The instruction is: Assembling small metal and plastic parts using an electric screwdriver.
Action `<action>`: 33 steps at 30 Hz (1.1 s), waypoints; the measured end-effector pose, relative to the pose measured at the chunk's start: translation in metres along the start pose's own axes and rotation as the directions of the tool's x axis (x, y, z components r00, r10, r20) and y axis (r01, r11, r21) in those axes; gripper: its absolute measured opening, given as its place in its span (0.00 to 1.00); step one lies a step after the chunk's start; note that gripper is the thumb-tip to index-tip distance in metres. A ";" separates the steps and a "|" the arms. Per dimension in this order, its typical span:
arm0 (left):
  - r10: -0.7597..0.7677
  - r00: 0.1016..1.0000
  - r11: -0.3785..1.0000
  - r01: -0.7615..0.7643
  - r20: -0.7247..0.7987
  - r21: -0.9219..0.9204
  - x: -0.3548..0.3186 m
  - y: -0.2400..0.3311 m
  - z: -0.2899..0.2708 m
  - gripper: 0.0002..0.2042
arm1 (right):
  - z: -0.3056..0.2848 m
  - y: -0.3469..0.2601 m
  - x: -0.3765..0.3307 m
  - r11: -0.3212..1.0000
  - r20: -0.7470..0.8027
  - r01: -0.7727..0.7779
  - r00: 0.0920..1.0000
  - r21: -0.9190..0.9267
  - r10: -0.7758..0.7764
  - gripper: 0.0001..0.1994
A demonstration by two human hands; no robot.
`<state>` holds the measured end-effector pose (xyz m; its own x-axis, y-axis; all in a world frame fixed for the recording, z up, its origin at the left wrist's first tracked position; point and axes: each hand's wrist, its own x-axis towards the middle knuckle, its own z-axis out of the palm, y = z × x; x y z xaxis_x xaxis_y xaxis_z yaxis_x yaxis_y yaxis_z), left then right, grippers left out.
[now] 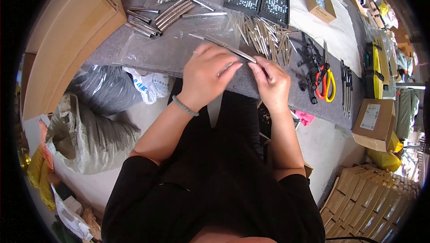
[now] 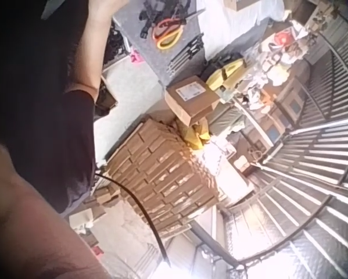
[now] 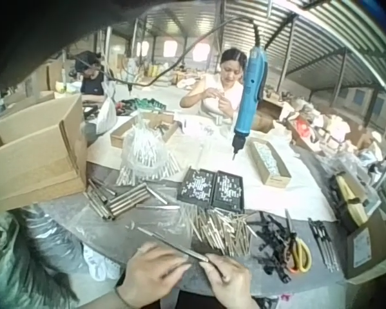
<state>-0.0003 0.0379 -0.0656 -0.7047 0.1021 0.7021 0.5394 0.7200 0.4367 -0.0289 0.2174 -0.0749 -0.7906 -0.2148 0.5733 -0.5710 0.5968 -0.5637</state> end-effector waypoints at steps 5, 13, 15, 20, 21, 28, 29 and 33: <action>0.047 0.947 0.997 -0.066 0.318 0.048 0.000 -0.019 0.023 0.12 | -0.007 0.001 0.011 0.974 0.389 -0.226 0.899 0.021 0.200 0.10; 0.023 0.960 0.996 0.002 0.278 -0.088 0.004 -0.023 0.030 0.10 | 0.019 0.013 0.081 0.928 0.462 0.073 0.880 -0.365 0.113 0.11; 0.028 0.962 0.995 0.000 0.270 -0.103 0.001 -0.026 0.032 0.10 | 0.023 0.006 0.091 0.847 0.548 0.127 0.809 -0.516 0.212 0.09; 0.019 0.966 0.991 0.015 0.258 -0.131 0.000 -0.026 0.030 0.09 | -0.025 0.014 0.062 0.912 0.449 -0.036 0.862 -0.409 0.235 0.05; 0.022 0.963 0.989 0.018 0.269 -0.146 0.002 -0.025 0.030 0.09 | -0.033 0.016 0.046 0.939 0.412 -0.010 0.897 -0.345 0.161 0.04; 0.017 0.965 0.989 0.022 0.261 -0.147 0.001 -0.025 0.030 0.09 | -0.034 0.013 0.005 0.932 0.348 0.144 0.937 -0.333 -0.020 0.04; 0.014 0.966 0.989 0.024 0.257 -0.143 0.000 -0.025 0.029 0.09 | -0.034 0.012 0.004 0.932 0.349 0.144 0.937 -0.331 -0.021 0.04; 0.001 0.964 0.992 0.033 0.264 -0.124 0.000 -0.024 0.031 0.09 | -0.034 0.013 0.005 0.948 0.341 0.107 0.940 -0.299 0.001 0.04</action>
<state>-0.0272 0.0415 -0.0936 -0.8009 0.2807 0.5289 0.5688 0.6325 0.5257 -0.0322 0.2506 -0.0590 -0.8192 -0.4647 0.3361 -0.5602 0.7741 -0.2950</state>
